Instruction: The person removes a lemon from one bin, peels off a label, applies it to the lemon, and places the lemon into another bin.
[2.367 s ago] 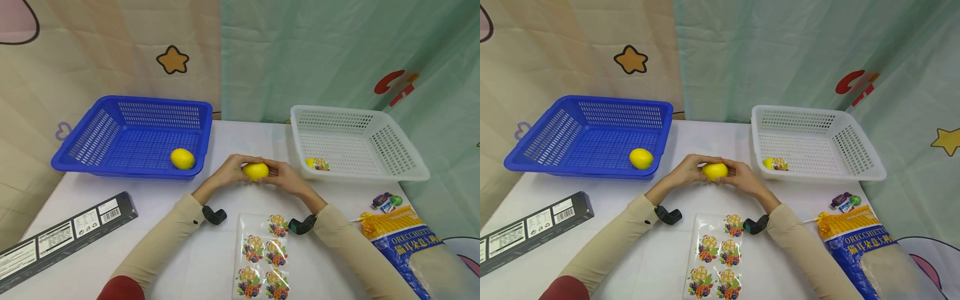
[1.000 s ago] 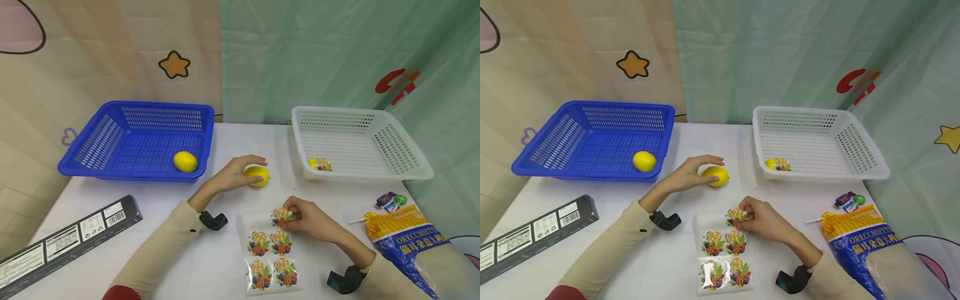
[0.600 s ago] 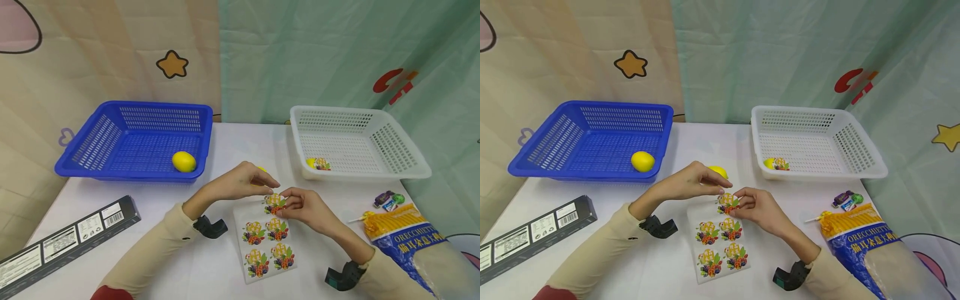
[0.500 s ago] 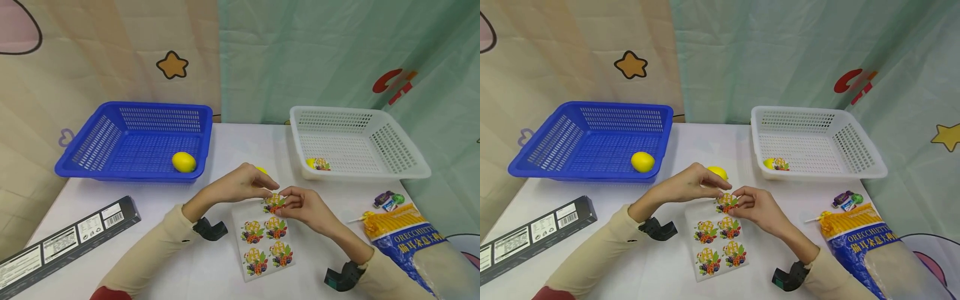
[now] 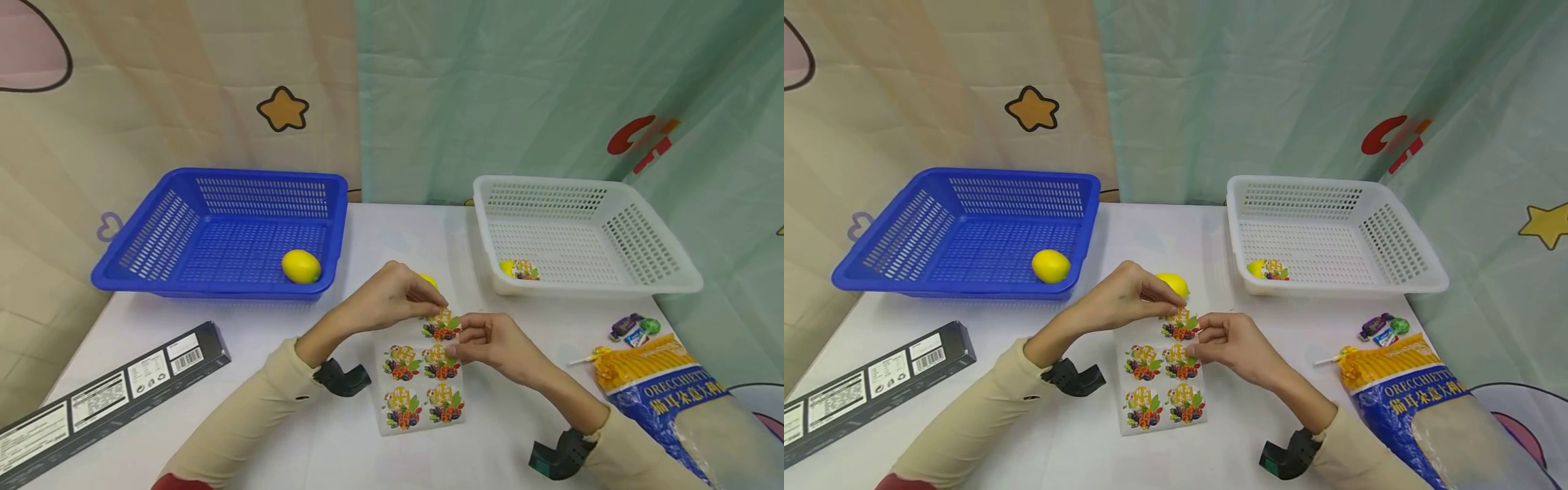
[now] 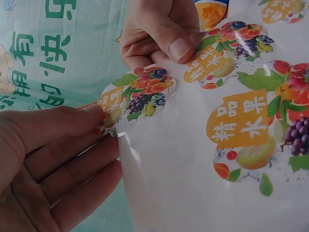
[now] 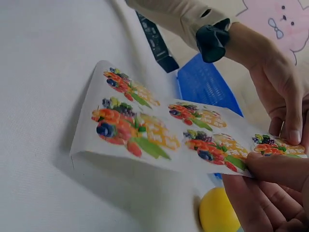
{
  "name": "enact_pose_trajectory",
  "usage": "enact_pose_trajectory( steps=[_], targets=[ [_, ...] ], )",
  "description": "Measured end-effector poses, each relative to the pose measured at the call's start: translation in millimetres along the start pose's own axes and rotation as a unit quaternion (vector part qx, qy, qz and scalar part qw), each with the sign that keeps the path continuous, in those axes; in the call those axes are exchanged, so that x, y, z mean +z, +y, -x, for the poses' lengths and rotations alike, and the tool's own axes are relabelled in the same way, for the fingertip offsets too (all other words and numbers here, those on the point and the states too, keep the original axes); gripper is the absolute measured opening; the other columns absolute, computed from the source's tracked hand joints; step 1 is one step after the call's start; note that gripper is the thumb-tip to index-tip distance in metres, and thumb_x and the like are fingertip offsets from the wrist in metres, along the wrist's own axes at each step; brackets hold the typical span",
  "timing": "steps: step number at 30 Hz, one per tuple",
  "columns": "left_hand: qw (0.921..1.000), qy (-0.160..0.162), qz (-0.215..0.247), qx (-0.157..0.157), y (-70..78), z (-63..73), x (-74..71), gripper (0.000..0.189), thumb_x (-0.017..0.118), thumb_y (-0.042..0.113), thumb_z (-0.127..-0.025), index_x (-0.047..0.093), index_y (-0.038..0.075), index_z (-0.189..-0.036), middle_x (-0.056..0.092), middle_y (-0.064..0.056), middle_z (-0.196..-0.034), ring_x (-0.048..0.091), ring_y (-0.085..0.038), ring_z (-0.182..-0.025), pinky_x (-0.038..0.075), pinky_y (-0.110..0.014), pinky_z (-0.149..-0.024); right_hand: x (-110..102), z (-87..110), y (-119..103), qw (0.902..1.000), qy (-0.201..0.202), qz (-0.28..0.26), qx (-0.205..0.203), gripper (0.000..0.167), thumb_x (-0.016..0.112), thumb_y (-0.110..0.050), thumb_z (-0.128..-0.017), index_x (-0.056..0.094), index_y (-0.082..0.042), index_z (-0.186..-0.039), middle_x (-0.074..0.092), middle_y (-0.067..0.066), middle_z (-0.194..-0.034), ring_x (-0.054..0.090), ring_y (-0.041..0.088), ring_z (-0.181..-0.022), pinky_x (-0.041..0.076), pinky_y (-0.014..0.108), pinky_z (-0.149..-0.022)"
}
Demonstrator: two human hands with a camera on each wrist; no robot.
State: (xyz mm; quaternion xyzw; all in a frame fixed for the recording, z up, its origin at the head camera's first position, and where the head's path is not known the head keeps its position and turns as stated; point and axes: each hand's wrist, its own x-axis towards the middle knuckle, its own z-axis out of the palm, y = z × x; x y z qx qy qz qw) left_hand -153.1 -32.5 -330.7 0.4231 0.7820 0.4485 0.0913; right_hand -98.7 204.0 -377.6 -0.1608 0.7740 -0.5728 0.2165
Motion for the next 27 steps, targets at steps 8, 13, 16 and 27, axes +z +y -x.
enact_pose_trajectory(
  steps=[8, 13, 16, 27],
  targets=[
    [0.9999, 0.004, 0.012, -0.006, -1.9, 1.4, 1.9, 0.009, 0.075, 0.002, -0.086, 0.079, 0.002, -0.094, 0.075, -0.003, -0.088, 0.068, -0.002, -0.079, 0.056, -0.019, -0.073, 2.1, 0.7, 5.6, 0.9977, -0.031, -0.04, 0.046, 0.021, 0.069, -0.013, -0.092, 0.061, 0.007, -0.093, 0.074, 0.016, -0.093, 0.071, 0.025, -0.09, 0.059, 0.038, -0.077],
    [0.9998, 0.0, 0.022, -0.004, -1.4, 1.8, 3.2, 0.013, 0.075, -0.001, -0.083, 0.078, 0.0, -0.096, 0.075, -0.005, -0.088, 0.069, -0.002, -0.076, 0.056, -0.02, -0.072, 4.7, 0.6, 6.1, 0.9962, -0.014, -0.055, 0.066, 0.022, 0.072, -0.012, -0.09, 0.062, 0.007, -0.095, 0.074, 0.015, -0.092, 0.072, 0.025, -0.088, 0.059, 0.038, -0.076],
    [0.9995, -0.005, 0.031, -0.001, -1.8, 1.4, 3.5, 0.015, 0.077, 0.001, -0.083, 0.077, -0.001, -0.098, 0.075, -0.006, -0.09, 0.069, -0.002, -0.076, 0.057, -0.02, -0.071, 5.8, -0.7, 5.5, 0.996, -0.009, -0.06, 0.066, 0.024, 0.073, -0.013, -0.089, 0.061, 0.006, -0.096, 0.074, 0.014, -0.092, 0.072, 0.025, -0.088, 0.059, 0.039, -0.076],
    [0.9959, -0.072, -0.035, -0.041, -1.7, 8.8, -6.9, 0.013, 0.081, 0.009, -0.081, 0.079, 0.005, -0.093, 0.074, 0.002, -0.086, 0.065, -0.006, -0.076, 0.054, -0.021, -0.073, 1.9, -3.3, 9.7, 0.9928, 0.022, -0.07, 0.095, 0.036, 0.076, -0.014, -0.086, 0.057, 0.01, -0.106, 0.073, 0.017, -0.094, 0.072, 0.024, -0.089, 0.059, 0.038, -0.075]
  ],
)
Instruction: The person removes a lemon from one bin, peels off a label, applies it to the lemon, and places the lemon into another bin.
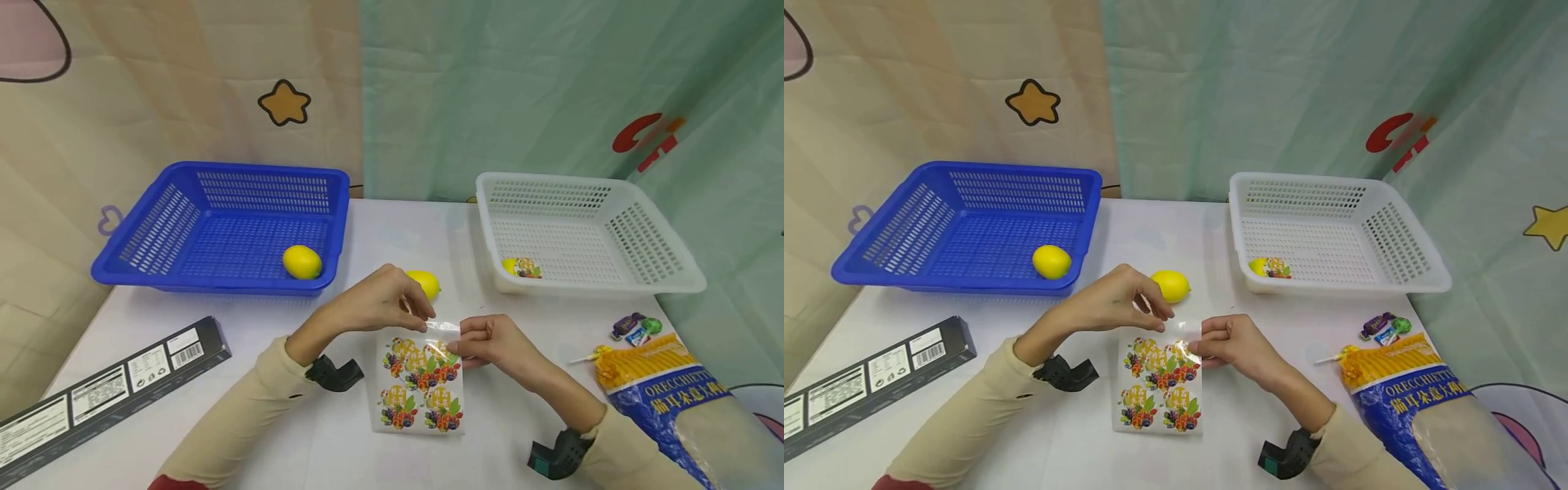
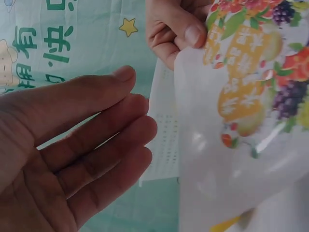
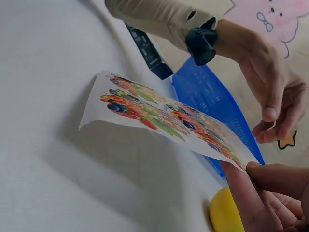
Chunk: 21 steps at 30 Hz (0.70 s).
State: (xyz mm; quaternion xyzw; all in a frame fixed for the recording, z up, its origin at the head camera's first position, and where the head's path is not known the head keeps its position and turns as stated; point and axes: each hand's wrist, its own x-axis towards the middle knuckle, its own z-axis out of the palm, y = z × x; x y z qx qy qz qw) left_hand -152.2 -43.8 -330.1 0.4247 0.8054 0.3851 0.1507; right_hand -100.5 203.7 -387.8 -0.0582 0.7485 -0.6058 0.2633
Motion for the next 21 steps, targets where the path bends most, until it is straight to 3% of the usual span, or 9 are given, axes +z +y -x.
enact_pose_trajectory(
  steps=[4, 7, 10, 14, 18, 21],
  targets=[
    [0.9972, -0.039, -0.057, 0.029, 1.4, 4.1, 0.2, 0.026, 0.086, 0.018, -0.076, 0.078, 0.009, -0.099, 0.071, 0.002, -0.093, 0.059, -0.011, -0.087, 0.048, -0.026, -0.083, -5.6, -1.9, -4.3, 0.9997, 0.004, -0.025, 0.0, 0.028, 0.073, -0.012, -0.088, 0.057, 0.008, -0.101, 0.073, 0.011, -0.089, 0.071, 0.019, -0.083, 0.06, 0.039, -0.073],
    [0.9884, -0.066, -0.121, 0.064, 1.9, 5.2, 4.2, 0.043, 0.09, 0.031, -0.07, 0.076, 0.014, -0.107, 0.065, 0.005, -0.099, 0.055, -0.01, -0.095, 0.042, -0.028, -0.088, -8.4, -2.7, -7.0, 0.9989, 0.0, -0.047, -0.005, 0.022, 0.07, -0.012, -0.09, 0.058, 0.005, -0.099, 0.071, 0.004, -0.087, 0.07, 0.014, -0.079, 0.06, 0.037, -0.072],
    [0.9792, -0.071, -0.172, 0.08, 2.5, 4.8, 8.6, 0.054, 0.092, 0.04, -0.065, 0.074, 0.019, -0.112, 0.059, 0.007, -0.104, 0.051, -0.009, -0.098, 0.039, -0.028, -0.09, -10.4, -3.1, -8.3, 0.9978, -0.003, -0.065, -0.009, 0.02, 0.069, -0.011, -0.091, 0.059, 0.005, -0.097, 0.069, 0.002, -0.085, 0.068, 0.012, -0.077, 0.06, 0.035, -0.073],
    [0.9705, -0.059, -0.219, 0.082, 4.2, 3.1, 11.2, 0.05, 0.091, 0.04, -0.067, 0.073, 0.023, -0.11, 0.057, 0.007, -0.107, 0.05, -0.01, -0.099, 0.038, -0.03, -0.092, -11.2, -2.6, -9.8, 0.9969, -0.007, -0.077, -0.014, 0.019, 0.069, -0.01, -0.092, 0.06, 0.005, -0.098, 0.068, 0.001, -0.084, 0.066, 0.01, -0.073, 0.06, 0.034, -0.072],
    [0.9704, -0.048, -0.221, 0.083, 4.9, 2.1, 11.2, 0.043, 0.089, 0.033, -0.071, 0.072, 0.022, -0.109, 0.058, 0.007, -0.107, 0.052, -0.011, -0.099, 0.041, -0.029, -0.092, -11.6, -2.6, -9.0, 0.9973, -0.005, -0.07, -0.021, 0.02, 0.068, -0.009, -0.092, 0.059, 0.008, -0.098, 0.068, 0.002, -0.083, 0.066, 0.011, -0.074, 0.06, 0.034, -0.072],
    [0.9807, -0.051, -0.172, 0.077, 3.9, 2.5, 10.1, 0.042, 0.087, 0.026, -0.075, 0.07, 0.02, -0.113, 0.059, 0.008, -0.107, 0.053, -0.01, -0.097, 0.044, -0.026, -0.089, -11.6, -2.6, -5.3, 0.9982, -0.004, -0.056, -0.021, 0.022, 0.069, -0.009, -0.091, 0.059, 0.009, -0.099, 0.07, 0.003, -0.085, 0.068, 0.013, -0.078, 0.06, 0.037, -0.072]
  ],
)
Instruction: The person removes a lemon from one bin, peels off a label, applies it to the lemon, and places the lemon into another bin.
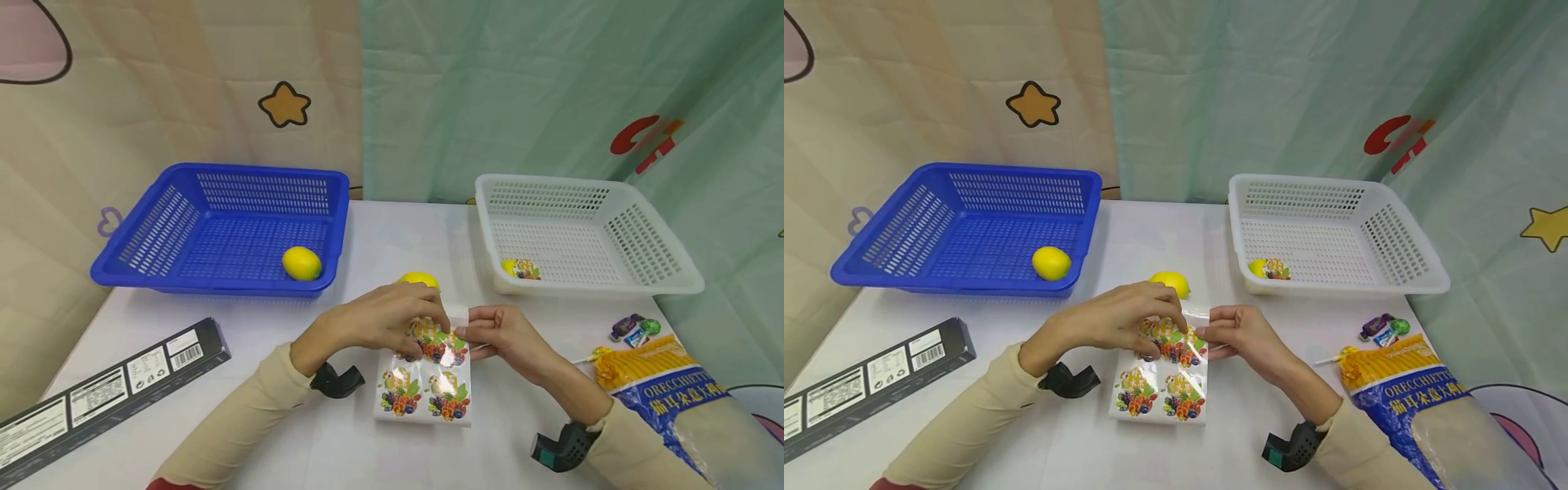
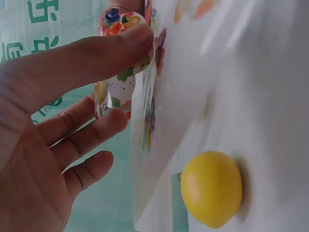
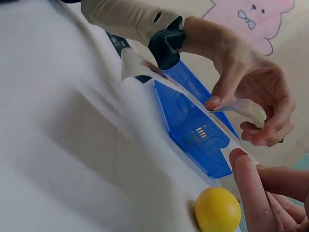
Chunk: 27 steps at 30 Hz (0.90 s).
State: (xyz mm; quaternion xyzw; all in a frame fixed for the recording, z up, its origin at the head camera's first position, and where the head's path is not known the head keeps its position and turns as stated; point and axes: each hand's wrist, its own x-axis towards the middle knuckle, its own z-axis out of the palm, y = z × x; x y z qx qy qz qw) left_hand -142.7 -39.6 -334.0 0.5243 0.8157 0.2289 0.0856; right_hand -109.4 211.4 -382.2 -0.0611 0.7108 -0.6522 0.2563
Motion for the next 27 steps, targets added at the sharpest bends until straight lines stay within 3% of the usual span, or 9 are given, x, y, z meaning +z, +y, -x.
enact_pose_trajectory(
  steps=[5, 9, 12, 15, 18, 24, 27],
  targets=[
    [0.9918, 0.02, 0.126, 0.001, -7.1, 1.3, 1.1, 0.04, 0.084, 0.01, -0.079, 0.07, 0.014, -0.116, 0.061, 0.004, -0.105, 0.053, -0.014, -0.089, 0.049, -0.024, -0.075, 1.0, 0.7, 11.1, 0.9991, -0.022, 0.021, 0.028, 0.036, 0.072, -0.011, -0.09, 0.055, 0.013, -0.11, 0.073, 0.008, -0.09, 0.071, 0.018, -0.083, 0.06, 0.039, -0.073],
    [0.9812, 0.049, 0.185, -0.025, -12.6, 1.9, 2.5, 0.047, 0.084, 0.004, -0.077, 0.066, 0.014, -0.12, 0.062, 0.003, -0.105, 0.055, -0.014, -0.079, 0.051, -0.024, -0.066, 3.0, 0.4, 18.8, 0.9976, -0.043, 0.031, 0.045, 0.039, 0.073, -0.012, -0.089, 0.054, 0.013, -0.111, 0.073, 0.009, -0.089, 0.071, 0.018, -0.083, 0.06, 0.039, -0.072],
    [0.9755, 0.07, 0.204, -0.047, -14.5, 2.1, 2.7, 0.046, 0.086, 0.006, -0.074, 0.062, 0.015, -0.113, 0.062, 0.004, -0.102, 0.056, -0.012, -0.078, 0.051, -0.024, -0.065, 3.6, 0.0, 21.4, 0.9971, -0.048, 0.034, 0.049, 0.035, 0.073, -0.012, -0.088, 0.056, 0.012, -0.107, 0.073, 0.01, -0.089, 0.071, 0.019, -0.081, 0.06, 0.039, -0.072],
    [0.9706, 0.093, 0.216, -0.052, -16.1, 1.9, 2.8, 0.043, 0.087, 0.005, -0.072, 0.061, 0.015, -0.105, 0.062, 0.004, -0.096, 0.057, -0.013, -0.079, 0.051, -0.025, -0.064, 3.5, -0.2, 22.1, 0.9971, -0.046, 0.034, 0.051, 0.035, 0.074, -0.012, -0.088, 0.057, 0.012, -0.107, 0.073, 0.011, -0.09, 0.072, 0.019, -0.081, 0.06, 0.038, -0.071],
    [0.9669, 0.112, 0.223, -0.051, -17.8, 1.5, 2.8, 0.041, 0.087, 0.007, -0.073, 0.065, 0.013, -0.107, 0.063, 0.005, -0.092, 0.057, -0.016, -0.08, 0.048, -0.024, -0.062, 3.4, 0.1, 21.9, 0.9968, -0.046, 0.036, 0.054, 0.036, 0.073, -0.011, -0.088, 0.057, 0.013, -0.11, 0.074, 0.011, -0.09, 0.072, 0.019, -0.081, 0.06, 0.037, -0.071],
    [0.9596, 0.133, 0.242, -0.056, -21.5, 1.5, 2.1, 0.035, 0.077, 0.012, -0.087, 0.067, 0.014, -0.12, 0.068, 0.007, -0.096, 0.056, -0.012, -0.073, 0.047, -0.024, -0.059, 2.8, 0.3, 23.1, 0.9966, -0.049, 0.039, 0.054, 0.037, 0.072, -0.01, -0.089, 0.058, 0.014, -0.113, 0.074, 0.012, -0.092, 0.071, 0.019, -0.082, 0.06, 0.036, -0.071],
    [0.96, 0.121, 0.247, -0.052, -21.8, 2.4, 1.4, 0.032, 0.067, 0.008, -0.093, 0.066, 0.013, -0.125, 0.068, 0.007, -0.101, 0.061, -0.007, -0.081, 0.051, -0.025, -0.066, 2.7, 0.1, 23.5, 0.9967, -0.047, 0.039, 0.054, 0.036, 0.072, -0.01, -0.088, 0.058, 0.013, -0.111, 0.074, 0.011, -0.091, 0.071, 0.018, -0.081, 0.06, 0.037, -0.071]
  ],
)
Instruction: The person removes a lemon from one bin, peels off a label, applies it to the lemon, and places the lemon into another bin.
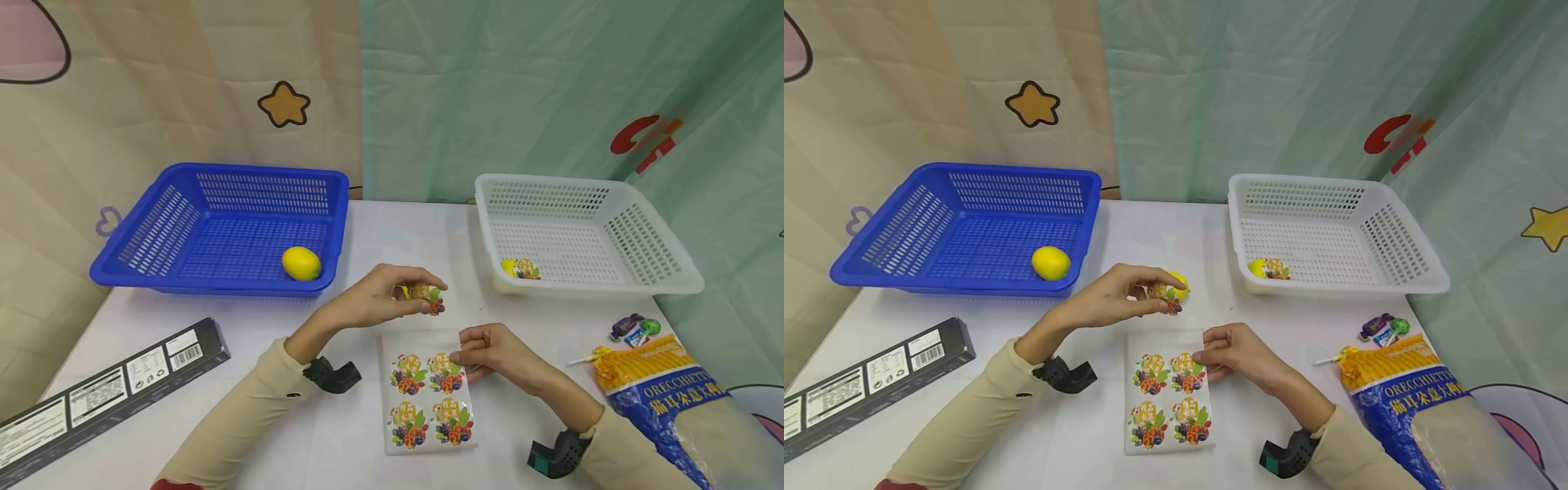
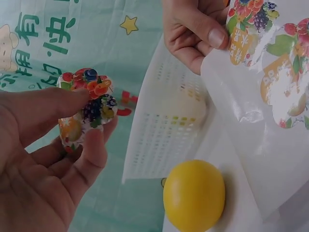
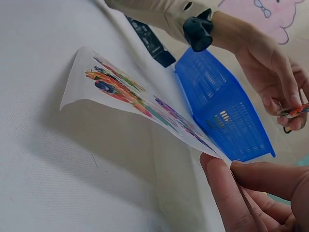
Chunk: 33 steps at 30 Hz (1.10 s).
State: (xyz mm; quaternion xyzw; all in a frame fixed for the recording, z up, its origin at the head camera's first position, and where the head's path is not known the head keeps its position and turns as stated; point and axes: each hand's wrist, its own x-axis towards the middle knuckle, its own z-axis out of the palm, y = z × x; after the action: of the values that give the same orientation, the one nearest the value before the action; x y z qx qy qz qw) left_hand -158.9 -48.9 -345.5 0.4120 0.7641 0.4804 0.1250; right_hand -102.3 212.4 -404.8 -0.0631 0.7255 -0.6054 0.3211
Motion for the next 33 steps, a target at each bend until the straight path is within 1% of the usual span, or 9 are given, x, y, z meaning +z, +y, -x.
enact_pose_trajectory(
  steps=[6, 10, 13, 15, 18, 21, 26, 30, 33],
  targets=[
    [0.9996, -0.021, -0.02, 0.002, 0.3, 1.3, 0.2, 0.036, 0.058, 0.004, -0.098, 0.063, 0.013, -0.132, 0.061, 0.004, -0.1, 0.06, -0.007, -0.09, 0.049, -0.026, -0.072, 0.3, 0.0, 0.5, 1.0, 0.003, 0.001, 0.001, 0.033, 0.073, -0.011, -0.088, 0.059, 0.012, -0.107, 0.073, 0.01, -0.088, 0.071, 0.017, -0.079, 0.06, 0.037, -0.07],
    [0.9995, 0.017, -0.01, -0.023, -0.3, 0.1, 0.1, 0.036, 0.068, 0.006, -0.092, 0.062, 0.01, -0.127, 0.065, 0.002, -0.094, 0.059, -0.012, -0.085, 0.052, -0.027, -0.074, 0.3, 0.0, 2.7, 0.9999, 0.002, 0.016, -0.001, 0.029, 0.073, -0.012, -0.088, 0.059, 0.009, -0.102, 0.073, 0.011, -0.086, 0.07, 0.017, -0.076, 0.06, 0.036, -0.068],
    [0.9972, 0.056, 0.012, -0.048, -0.3, -0.8, -0.7, 0.03, 0.076, 0.007, -0.086, 0.066, 0.006, -0.113, 0.068, 0.0, -0.092, 0.063, -0.013, -0.084, 0.055, -0.028, -0.077, -0.8, 0.4, 4.5, 0.9967, 0.008, 0.079, -0.017, 0.029, 0.073, -0.015, -0.088, 0.062, 0.007, -0.103, 0.072, 0.01, -0.085, 0.068, 0.018, -0.073, 0.06, 0.034, -0.064],
    [0.9951, 0.076, 0.02, -0.06, -0.1, -0.6, -1.6, 0.022, 0.077, 0.006, -0.085, 0.068, 0.004, -0.105, 0.07, -0.002, -0.092, 0.064, -0.013, -0.083, 0.056, -0.029, -0.077, -2.4, 0.6, 5.1, 0.9867, 0.034, 0.154, -0.038, 0.031, 0.074, -0.02, -0.087, 0.064, 0.004, -0.104, 0.07, 0.007, -0.083, 0.065, 0.017, -0.07, 0.057, 0.03, -0.06],
    [0.9925, 0.094, 0.03, -0.072, -0.1, 0.3, -3.3, 0.014, 0.073, 0.005, -0.088, 0.071, 0.002, -0.101, 0.071, -0.004, -0.093, 0.066, -0.016, -0.079, 0.058, -0.032, -0.07, -6.4, 0.3, 4.3, 0.961, 0.098, 0.252, -0.06, 0.036, 0.077, -0.027, -0.085, 0.067, -0.001, -0.108, 0.066, 0.002, -0.083, 0.062, 0.016, -0.072, 0.053, 0.028, -0.061],
    [0.9914, 0.103, 0.036, -0.073, 0.1, 1.6, -6.0, 0.014, 0.069, 0.005, -0.091, 0.073, 0.0, -0.103, 0.073, -0.007, -0.096, 0.068, -0.017, -0.08, 0.059, -0.031, -0.071, -15.1, -1.9, 3.6, 0.9418, 0.157, 0.287, -0.076, 0.043, 0.076, -0.03, -0.086, 0.065, -0.002, -0.117, 0.067, 0.005, -0.096, 0.065, 0.02, -0.086, 0.055, 0.031, -0.074],
    [0.9912, 0.117, 0.016, -0.06, 0.0, 3.8, -11.7, 0.016, 0.066, 0.005, -0.093, 0.075, 0.002, -0.106, 0.072, -0.006, -0.103, 0.068, -0.016, -0.09, 0.057, -0.031, -0.079, -39.2, -12.0, 2.7, 0.9525, 0.175, 0.221, -0.114, 0.061, 0.073, -0.023, -0.09, 0.048, 0.003, -0.14, 0.054, 0.021, -0.137, 0.053, 0.034, -0.126, 0.046, 0.039, -0.102],
    [0.9896, 0.126, 0.02, -0.068, -1.2, 6.0, -14.3, 0.017, 0.066, 0.002, -0.093, 0.075, 0.001, -0.108, 0.069, -0.007, -0.099, 0.069, -0.021, -0.084, 0.059, -0.033, -0.074, -50.2, -24.5, 2.6, 0.9705, 0.146, 0.147, -0.123, 0.071, 0.073, -0.017, -0.09, 0.037, 0.004, -0.147, 0.039, 0.022, -0.151, 0.037, 0.033, -0.14, 0.037, 0.03, -0.107],
    [0.9861, 0.134, 0.033, -0.093, -0.2, 7.1, -15.7, 0.019, 0.068, 0.003, -0.091, 0.074, 0.002, -0.109, 0.068, -0.008, -0.095, 0.07, -0.024, -0.073, 0.06, -0.034, -0.066, -50.0, -35.5, 0.6, 0.9762, 0.127, 0.125, -0.124, 0.077, 0.076, -0.014, -0.087, 0.034, 0.002, -0.15, 0.034, 0.019, -0.155, 0.031, 0.029, -0.143, 0.033, 0.028, -0.109]
  ],
)
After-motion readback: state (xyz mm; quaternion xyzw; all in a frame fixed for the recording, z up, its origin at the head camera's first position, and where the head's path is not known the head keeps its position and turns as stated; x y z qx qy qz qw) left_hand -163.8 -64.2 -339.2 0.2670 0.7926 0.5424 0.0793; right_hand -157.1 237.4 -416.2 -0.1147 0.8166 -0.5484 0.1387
